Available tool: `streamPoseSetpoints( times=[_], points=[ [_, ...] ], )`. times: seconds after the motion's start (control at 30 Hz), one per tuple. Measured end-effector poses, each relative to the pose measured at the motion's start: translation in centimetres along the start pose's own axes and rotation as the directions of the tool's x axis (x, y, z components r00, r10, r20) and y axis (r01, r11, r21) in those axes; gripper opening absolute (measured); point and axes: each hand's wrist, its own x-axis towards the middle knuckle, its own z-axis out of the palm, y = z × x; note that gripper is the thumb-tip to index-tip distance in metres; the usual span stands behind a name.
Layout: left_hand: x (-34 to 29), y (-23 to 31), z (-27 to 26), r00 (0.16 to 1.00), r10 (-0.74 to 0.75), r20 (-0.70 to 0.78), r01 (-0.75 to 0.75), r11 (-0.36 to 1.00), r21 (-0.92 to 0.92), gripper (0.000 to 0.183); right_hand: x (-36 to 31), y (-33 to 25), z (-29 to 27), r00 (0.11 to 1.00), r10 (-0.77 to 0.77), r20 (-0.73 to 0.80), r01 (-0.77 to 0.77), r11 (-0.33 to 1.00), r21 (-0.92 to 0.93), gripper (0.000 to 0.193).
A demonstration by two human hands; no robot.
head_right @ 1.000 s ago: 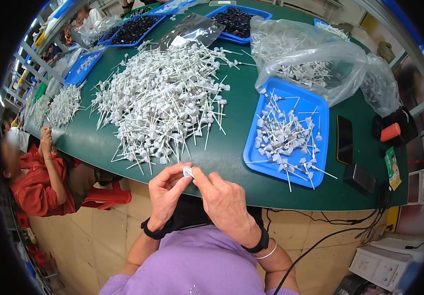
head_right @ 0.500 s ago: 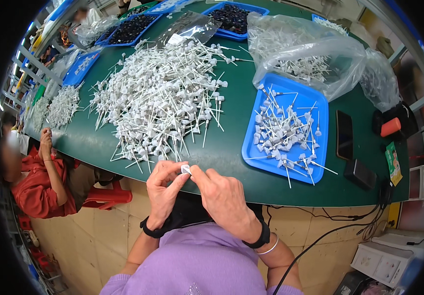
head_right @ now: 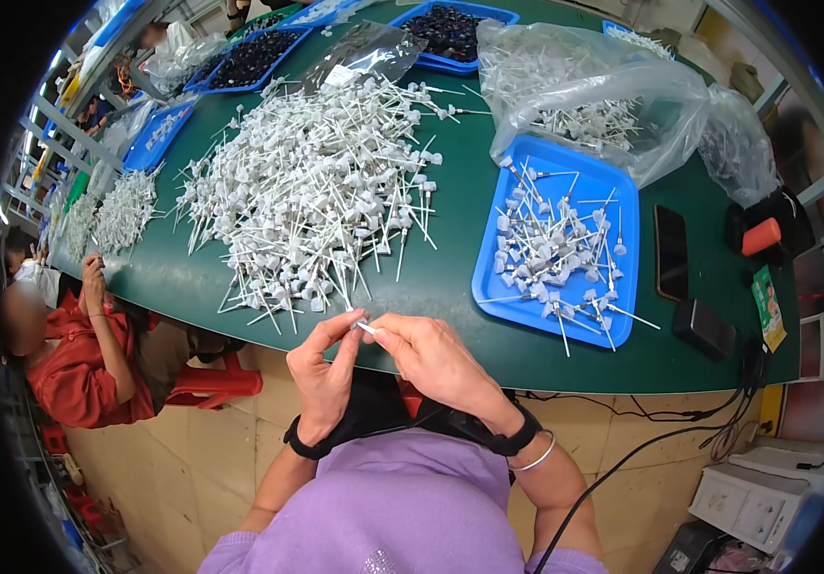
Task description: The recorder is shown assembling small white plastic components on a workbench in a factory environment.
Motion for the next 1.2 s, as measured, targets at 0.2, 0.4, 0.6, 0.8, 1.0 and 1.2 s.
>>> streamPoseSetpoints(
  times=[0.2, 0.4, 0.6, 0.8, 1.0, 1.2],
  points=[
    [0.1, 0.0, 0.4, 0.977, -0.209, 0.034, 0.205, 0.891, -0.404, 0.027, -0.3, -0.9, 0.4, 0.981, -0.150, -0.121, 0.125, 0.973, -0.195, 0.016],
    [0.1, 0.1, 0.6, 0.968, -0.247, 0.035, 0.237, 0.870, -0.432, 0.028, -1.5, -1.3, 1.6, 0.902, -0.353, -0.248, 0.182, 0.832, -0.524, 0.010],
    [-0.1, 0.3, 1.0, 0.981, -0.187, -0.055, 0.162, 0.939, -0.302, 0.027, -1.5, -1.1, 2.3, 0.888, -0.377, -0.262, 0.140, 0.766, -0.627, 0.009],
    [-0.2, 0.4, 1.1, 0.987, -0.141, -0.082, 0.122, 0.971, -0.205, 0.026, -1.6, -1.2, 2.5, 0.884, -0.388, -0.262, 0.105, 0.709, -0.698, 0.008],
    [-0.2, 0.3, 1.0, 0.977, -0.209, -0.028, 0.189, 0.927, -0.323, 0.027, -1.7, -1.0, 2.3, 0.882, -0.394, -0.257, 0.137, 0.738, -0.661, 0.009],
    [0.1, -0.1, 0.7, 0.978, -0.201, 0.048, 0.200, 0.861, -0.467, 0.023, -1.2, -0.7, 1.0, 0.935, -0.286, -0.211, 0.202, 0.917, -0.345, 0.013]
  ],
)
